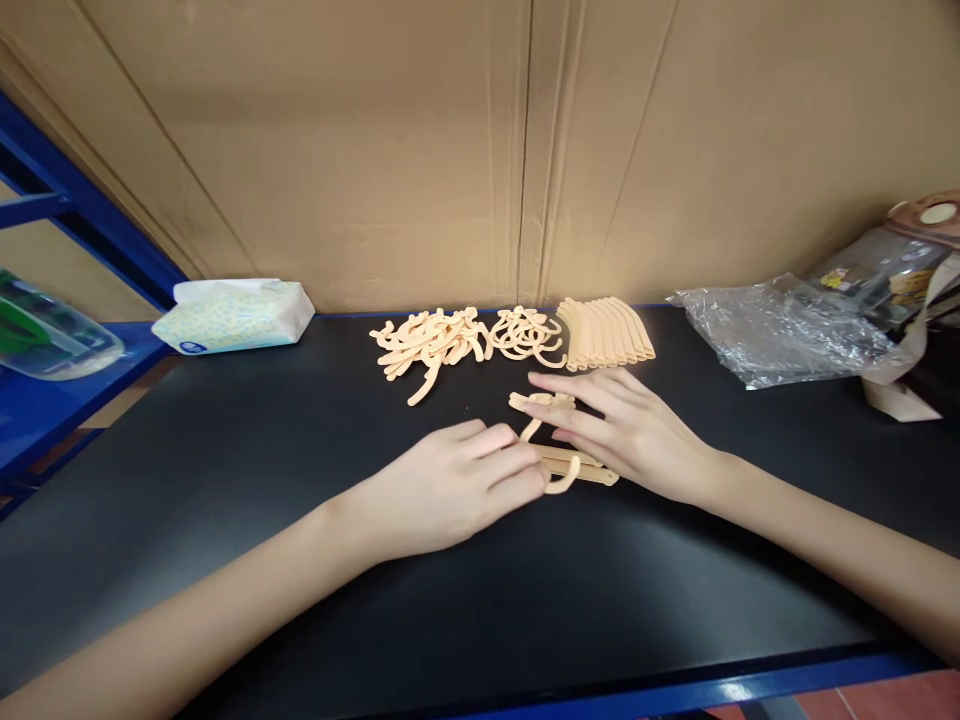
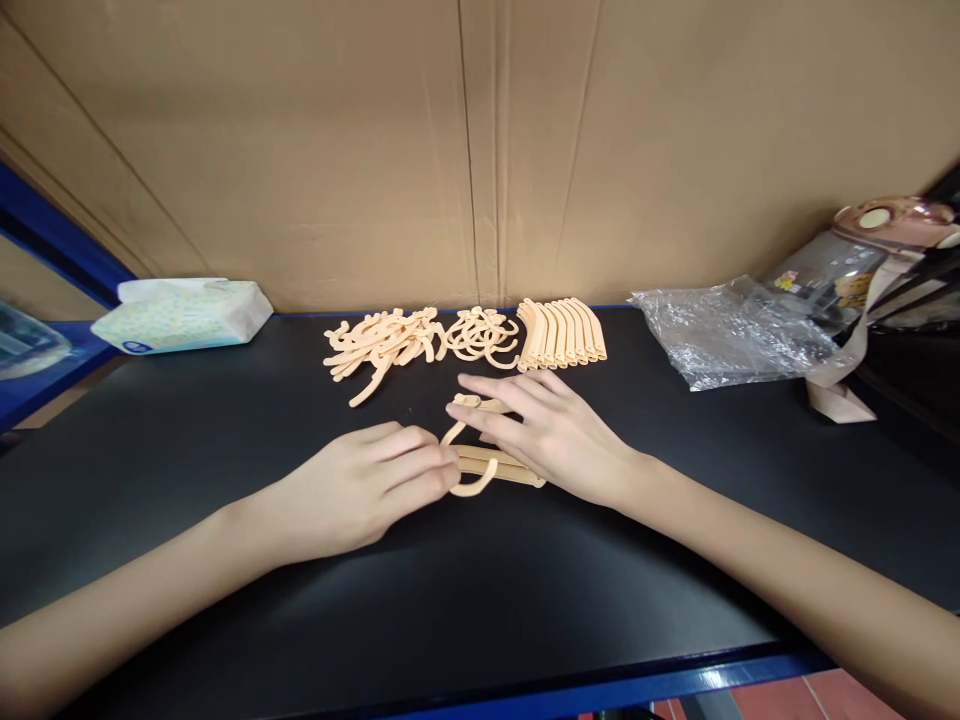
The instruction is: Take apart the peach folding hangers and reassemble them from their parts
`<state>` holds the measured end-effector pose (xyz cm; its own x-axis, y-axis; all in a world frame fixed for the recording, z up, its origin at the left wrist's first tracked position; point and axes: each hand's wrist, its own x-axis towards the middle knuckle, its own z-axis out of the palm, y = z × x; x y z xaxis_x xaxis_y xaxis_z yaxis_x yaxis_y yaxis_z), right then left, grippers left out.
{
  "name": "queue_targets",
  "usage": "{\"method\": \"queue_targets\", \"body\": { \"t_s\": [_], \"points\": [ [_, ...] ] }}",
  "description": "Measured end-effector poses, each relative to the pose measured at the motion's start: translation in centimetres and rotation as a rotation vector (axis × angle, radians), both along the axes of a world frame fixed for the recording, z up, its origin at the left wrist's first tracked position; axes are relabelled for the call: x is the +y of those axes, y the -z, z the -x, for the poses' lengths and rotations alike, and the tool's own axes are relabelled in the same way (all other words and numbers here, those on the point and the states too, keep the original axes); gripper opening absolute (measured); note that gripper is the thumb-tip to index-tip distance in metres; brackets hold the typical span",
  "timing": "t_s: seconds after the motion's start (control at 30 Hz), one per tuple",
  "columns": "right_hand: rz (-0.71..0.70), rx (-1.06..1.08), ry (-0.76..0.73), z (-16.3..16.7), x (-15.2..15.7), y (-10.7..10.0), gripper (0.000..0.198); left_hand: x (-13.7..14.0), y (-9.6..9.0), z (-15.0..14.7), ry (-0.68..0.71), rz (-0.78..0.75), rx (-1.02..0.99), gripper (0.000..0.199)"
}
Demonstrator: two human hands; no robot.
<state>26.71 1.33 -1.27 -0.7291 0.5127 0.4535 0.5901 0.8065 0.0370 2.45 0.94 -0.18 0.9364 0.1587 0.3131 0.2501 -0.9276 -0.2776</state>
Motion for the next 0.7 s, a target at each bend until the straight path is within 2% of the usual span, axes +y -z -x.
{"method": "queue_targets", "body": {
  "t_s": [0.2,0.3,0.5,0.7],
  "points": [
    [-0.031,0.026,-0.043,0.34,-0.23,0.00,0.025,-0.85,0.26,-0.48,0.059,0.039,0.022,0.025],
    [-0.034,0.015,-0.034,0.45,-0.27,0.01,0.024,-0.84,0.39,-0.41,0.063,0.061,0.045,0.026],
    [-0.144,0.016,-0.050,0.50,-0.19,0.30,0.019,-0.87,0.40,-0.48,0.065,0.059,0.018,0.021],
    [-0.150,-0.006,-0.045,0.43,-0.08,0.35,0.021,-0.83,0.40,-0.61,0.085,0.081,0.000,0.019]
  ]
}}
